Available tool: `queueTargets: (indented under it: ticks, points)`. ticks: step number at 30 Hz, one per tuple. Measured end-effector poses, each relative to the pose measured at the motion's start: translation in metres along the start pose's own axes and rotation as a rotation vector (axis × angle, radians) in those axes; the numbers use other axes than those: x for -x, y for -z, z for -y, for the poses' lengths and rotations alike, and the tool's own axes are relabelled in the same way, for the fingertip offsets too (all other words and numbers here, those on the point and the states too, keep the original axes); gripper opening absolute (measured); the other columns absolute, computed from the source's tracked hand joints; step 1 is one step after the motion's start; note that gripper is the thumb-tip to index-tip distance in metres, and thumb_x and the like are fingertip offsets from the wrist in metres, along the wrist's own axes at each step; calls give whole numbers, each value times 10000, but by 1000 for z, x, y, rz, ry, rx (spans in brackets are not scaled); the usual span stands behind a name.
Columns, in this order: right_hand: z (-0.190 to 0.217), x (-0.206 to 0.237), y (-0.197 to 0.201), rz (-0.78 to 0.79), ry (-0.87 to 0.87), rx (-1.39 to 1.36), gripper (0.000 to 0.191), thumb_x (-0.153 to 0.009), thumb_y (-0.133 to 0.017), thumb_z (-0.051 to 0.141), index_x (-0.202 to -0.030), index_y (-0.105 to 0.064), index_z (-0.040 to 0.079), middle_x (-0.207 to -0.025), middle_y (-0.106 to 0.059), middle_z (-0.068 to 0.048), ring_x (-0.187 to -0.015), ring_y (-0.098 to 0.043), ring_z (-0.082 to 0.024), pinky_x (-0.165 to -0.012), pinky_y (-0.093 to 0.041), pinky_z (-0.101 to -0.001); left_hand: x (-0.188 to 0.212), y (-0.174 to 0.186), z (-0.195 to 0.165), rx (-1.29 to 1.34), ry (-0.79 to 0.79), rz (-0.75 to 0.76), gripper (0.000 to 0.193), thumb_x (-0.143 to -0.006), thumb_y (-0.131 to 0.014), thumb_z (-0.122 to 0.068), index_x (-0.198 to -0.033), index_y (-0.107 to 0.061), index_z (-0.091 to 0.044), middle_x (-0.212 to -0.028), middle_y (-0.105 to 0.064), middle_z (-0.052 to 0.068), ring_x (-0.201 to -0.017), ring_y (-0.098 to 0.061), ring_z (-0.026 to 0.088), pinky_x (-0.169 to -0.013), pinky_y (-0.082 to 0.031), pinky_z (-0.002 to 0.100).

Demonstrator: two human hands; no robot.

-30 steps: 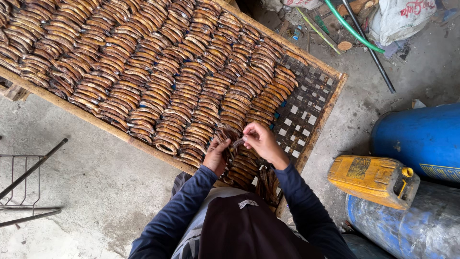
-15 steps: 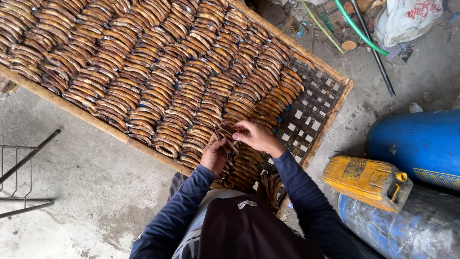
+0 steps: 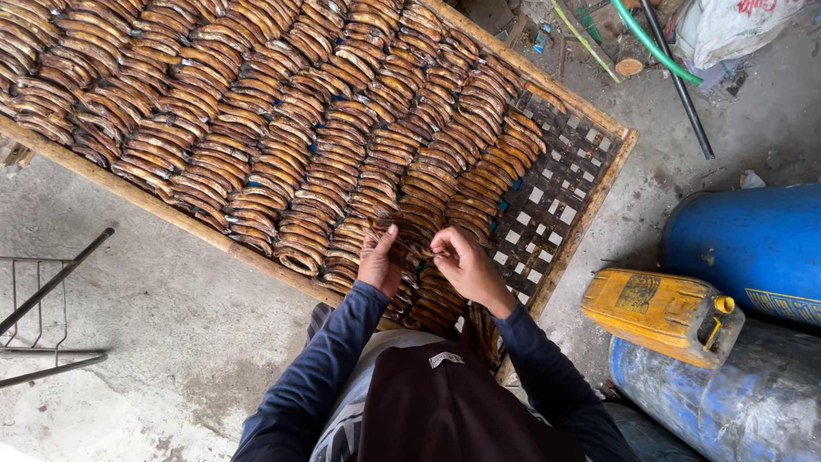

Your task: The person takes dried banana pieces from a plastic-lined bag and from a partially filled bamboo tray and lays them in neat rows across the empty section of the tray, pressing them flat by hand to fill the drying tray surface.

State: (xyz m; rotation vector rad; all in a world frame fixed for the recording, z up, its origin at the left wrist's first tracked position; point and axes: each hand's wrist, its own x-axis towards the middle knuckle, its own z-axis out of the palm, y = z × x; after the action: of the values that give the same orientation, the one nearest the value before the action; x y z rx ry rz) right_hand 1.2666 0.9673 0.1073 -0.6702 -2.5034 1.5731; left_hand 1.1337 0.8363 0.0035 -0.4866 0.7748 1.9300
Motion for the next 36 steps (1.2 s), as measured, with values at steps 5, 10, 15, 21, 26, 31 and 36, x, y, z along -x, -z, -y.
queueTargets:
  ticks: [5, 10, 15, 21, 26, 31, 36]
  points:
    - [-15, 11, 14, -163, 56, 60, 148, -899, -679, -56, -991, -598, 28, -1079, -582, -101, -825, -590, -156, -657, -541, -288, -1, 9, -13, 61, -6, 58, 159, -1007, -764, -221, -1069, -658, -121, -1136, -798, 34, -1043, -659, 222, -896, -521, 453]
    - [-39, -2, 60, -309, -15, -122, 124, -959, -638, -64, -1031, -591, 25, -1130, -621, -102, -925, -643, -135, -764, -581, -253, 3, 7, -18, 60, 67, 58, 208, -949, -688, -297, -1084, -693, -139, -1117, -765, 30, -1076, -696, 234, -920, -563, 450]
    - [-77, -61, 114, -417, -248, -210, 132, -946, -587, -68, -1017, -565, 42, -1126, -655, -82, -956, -702, -145, -825, -657, -260, 8, 10, -17, 62, 68, 49, 250, -957, -679, -301, -1139, -673, -130, -1145, -741, 36, -1073, -689, 245, -908, -561, 469]
    - [-129, -159, 169, -620, 14, -217, 190, -964, -641, -129, -1064, -615, 31, -987, -684, -42, -875, -678, -124, -798, -589, -258, 6, 14, -18, 24, 71, 3, 292, -946, -688, -322, -1149, -708, -113, -1131, -745, 33, -1074, -683, 237, -917, -540, 451]
    - [-147, -193, 189, -722, -110, 17, 181, -898, -704, -96, -1014, -677, 40, -943, -710, -38, -851, -679, -123, -762, -584, -275, 8, 9, -21, 10, 62, -6, 319, -936, -691, -341, -1155, -714, -109, -1131, -748, 29, -1079, -683, 224, -948, -528, 426]
    - [-156, -179, 205, -745, -165, 277, 149, -877, -734, -52, -982, -698, 46, -952, -745, -57, -869, -710, -158, -780, -571, -310, 11, 4, -26, -46, 78, -33, 355, -921, -692, -370, -1169, -721, -118, -1119, -750, 42, -1061, -683, 228, -921, -524, 429]
    - [-170, -168, 213, -790, -130, 365, 139, -891, -733, -37, -990, -708, 57, -956, -745, -74, -860, -725, -192, -773, -574, -326, 8, -2, -19, -83, 104, -69, 364, -922, -691, -378, -1159, -713, -102, -1123, -753, 50, -1063, -692, 226, -930, -541, 408]
